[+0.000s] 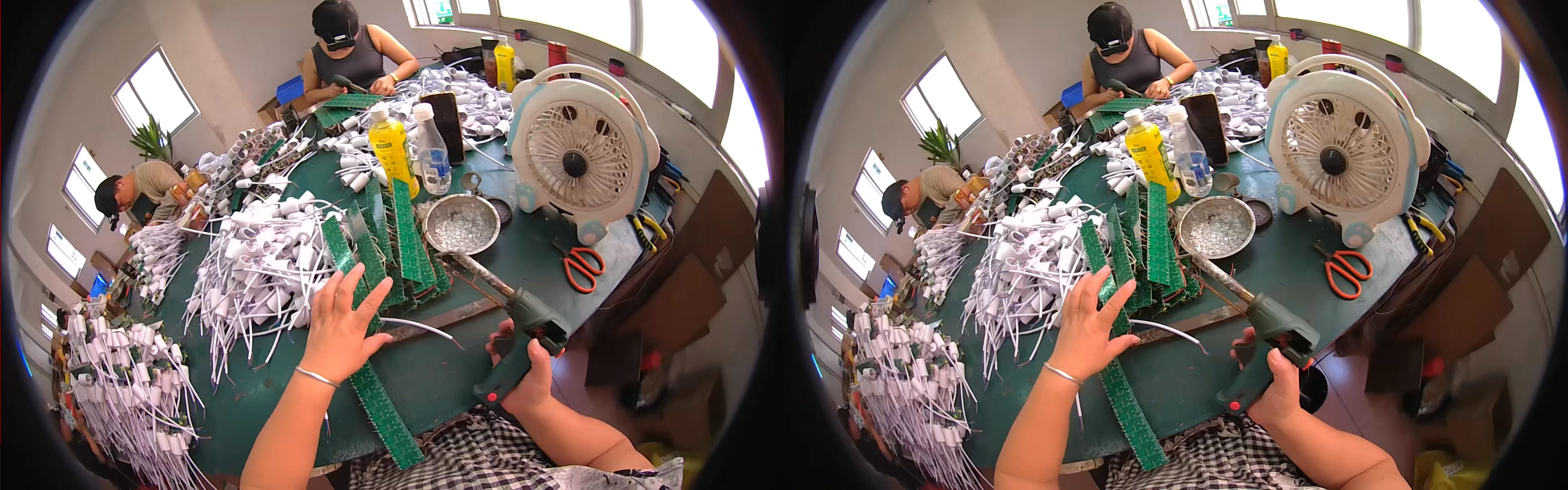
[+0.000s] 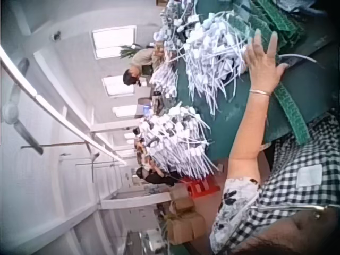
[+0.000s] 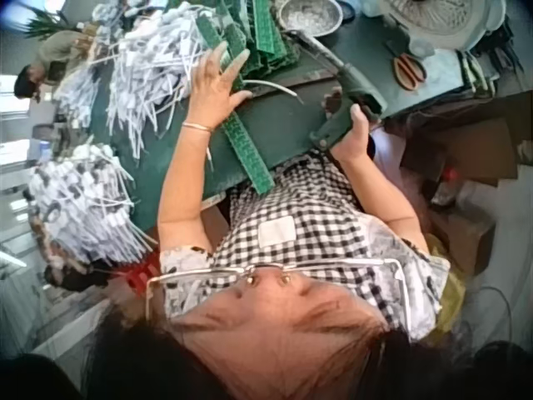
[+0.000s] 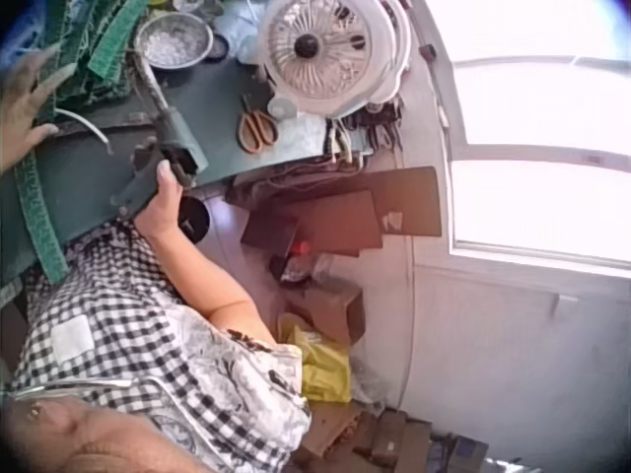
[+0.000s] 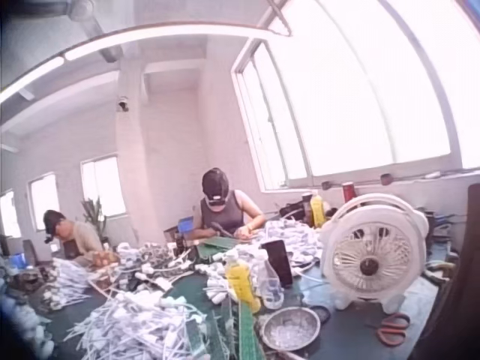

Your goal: The person solders wires and electronic modules onto green circuit board strips using a soldering iron.

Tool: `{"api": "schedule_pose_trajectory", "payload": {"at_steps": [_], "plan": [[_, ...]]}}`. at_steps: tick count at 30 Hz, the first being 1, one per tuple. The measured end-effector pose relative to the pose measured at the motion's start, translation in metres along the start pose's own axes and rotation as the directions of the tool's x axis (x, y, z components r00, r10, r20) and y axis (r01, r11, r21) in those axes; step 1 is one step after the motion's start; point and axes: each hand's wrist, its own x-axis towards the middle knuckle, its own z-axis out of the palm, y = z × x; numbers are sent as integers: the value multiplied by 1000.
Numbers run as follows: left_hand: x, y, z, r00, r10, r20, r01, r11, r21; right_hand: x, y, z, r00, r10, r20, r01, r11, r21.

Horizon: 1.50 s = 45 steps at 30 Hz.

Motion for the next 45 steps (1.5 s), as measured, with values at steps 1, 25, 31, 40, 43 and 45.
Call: {"api": "schedule_pose_trajectory", "payload": {"at_steps": [1,25,31,40,43,45], "plan": [[3,-6,5,1000,25,16,-25,999,34,-1,1,0,1000,-5,-8,5,1000,2],[7,-10,23,994,-98,-43,92,987,-135,5,-3,-3,998,62,32,-63,998,11],[23,-6,17,997,-64,-42,64,998,9,5,-3,-10,997,70,43,-74,993,91],[42,-10,8,934,-227,278,157,954,254,2,-4,-3,999,15,42,-14,1000,-12],[35,-9,10,931,-239,277,185,961,207,4,-3,-3,999,32,32,-32,999,-3],[34,-5,9,950,-233,207,191,960,205,5,-3,-3,1000,24,14,-24,1000,16]]}}
